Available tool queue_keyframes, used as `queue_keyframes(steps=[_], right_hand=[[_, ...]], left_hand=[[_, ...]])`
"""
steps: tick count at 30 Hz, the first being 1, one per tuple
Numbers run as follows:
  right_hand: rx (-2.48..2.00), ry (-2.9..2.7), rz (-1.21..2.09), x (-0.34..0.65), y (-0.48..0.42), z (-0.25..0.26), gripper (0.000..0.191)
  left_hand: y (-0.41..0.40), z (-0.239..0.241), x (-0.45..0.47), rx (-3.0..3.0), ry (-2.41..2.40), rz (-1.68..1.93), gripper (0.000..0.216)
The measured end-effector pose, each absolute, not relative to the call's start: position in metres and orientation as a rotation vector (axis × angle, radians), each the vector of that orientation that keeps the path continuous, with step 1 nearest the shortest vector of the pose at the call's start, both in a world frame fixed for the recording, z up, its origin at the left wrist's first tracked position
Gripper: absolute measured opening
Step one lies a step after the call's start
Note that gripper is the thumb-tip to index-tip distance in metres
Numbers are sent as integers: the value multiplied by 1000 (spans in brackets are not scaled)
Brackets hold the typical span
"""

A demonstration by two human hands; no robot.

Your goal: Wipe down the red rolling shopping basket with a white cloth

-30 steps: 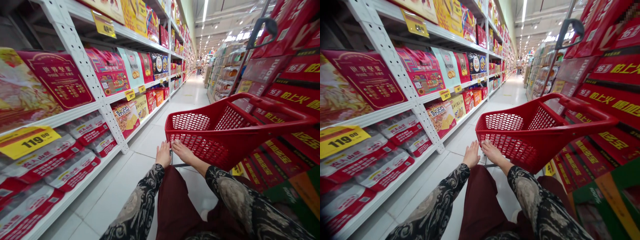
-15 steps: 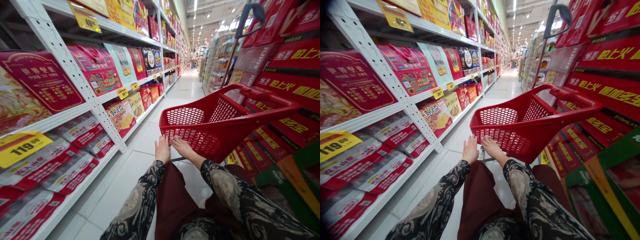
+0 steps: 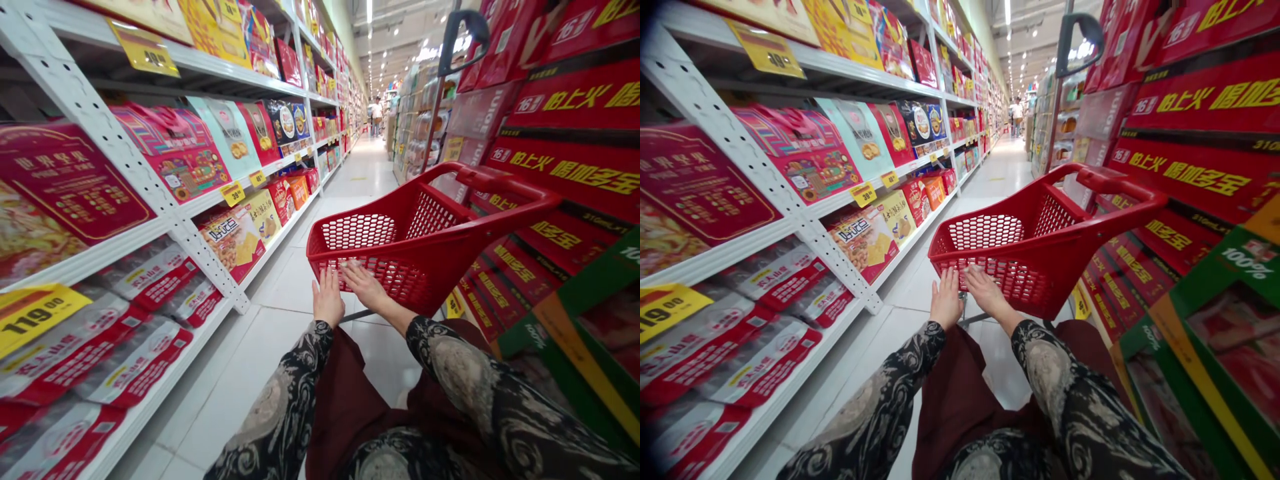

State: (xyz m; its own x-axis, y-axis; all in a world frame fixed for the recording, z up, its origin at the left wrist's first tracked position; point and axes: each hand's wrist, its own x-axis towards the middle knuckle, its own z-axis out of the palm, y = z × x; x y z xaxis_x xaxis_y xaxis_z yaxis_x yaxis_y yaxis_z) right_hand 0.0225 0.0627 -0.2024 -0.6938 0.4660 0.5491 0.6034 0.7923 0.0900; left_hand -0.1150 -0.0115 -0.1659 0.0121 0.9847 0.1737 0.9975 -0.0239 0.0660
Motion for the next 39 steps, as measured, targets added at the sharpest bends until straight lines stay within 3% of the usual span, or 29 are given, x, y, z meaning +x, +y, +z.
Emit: queue_keyframes(steps=[5,14,23,32,39], right_hand=[[-881,-2571,-317,39,47,-235,39],[-793,-2289,-350,52,58,-166,44],[-951,-2504,-297,86,43,-235,42],[-875,-2194,-391,86,55,-164,44],[-1035,-2403,-332,102,45,-225,43]], left_hand=[[-15,-165,-100,-2270,-2053,-234,78],[-5,-156,-82,-2212,-2074,-267,76],[-12,-158,-62,-2314,-2013,-166,75],[-1,-152,-49,-2235,-2000,-277,76],[-6,-152,-35,-2344,-1924,-234,74]])
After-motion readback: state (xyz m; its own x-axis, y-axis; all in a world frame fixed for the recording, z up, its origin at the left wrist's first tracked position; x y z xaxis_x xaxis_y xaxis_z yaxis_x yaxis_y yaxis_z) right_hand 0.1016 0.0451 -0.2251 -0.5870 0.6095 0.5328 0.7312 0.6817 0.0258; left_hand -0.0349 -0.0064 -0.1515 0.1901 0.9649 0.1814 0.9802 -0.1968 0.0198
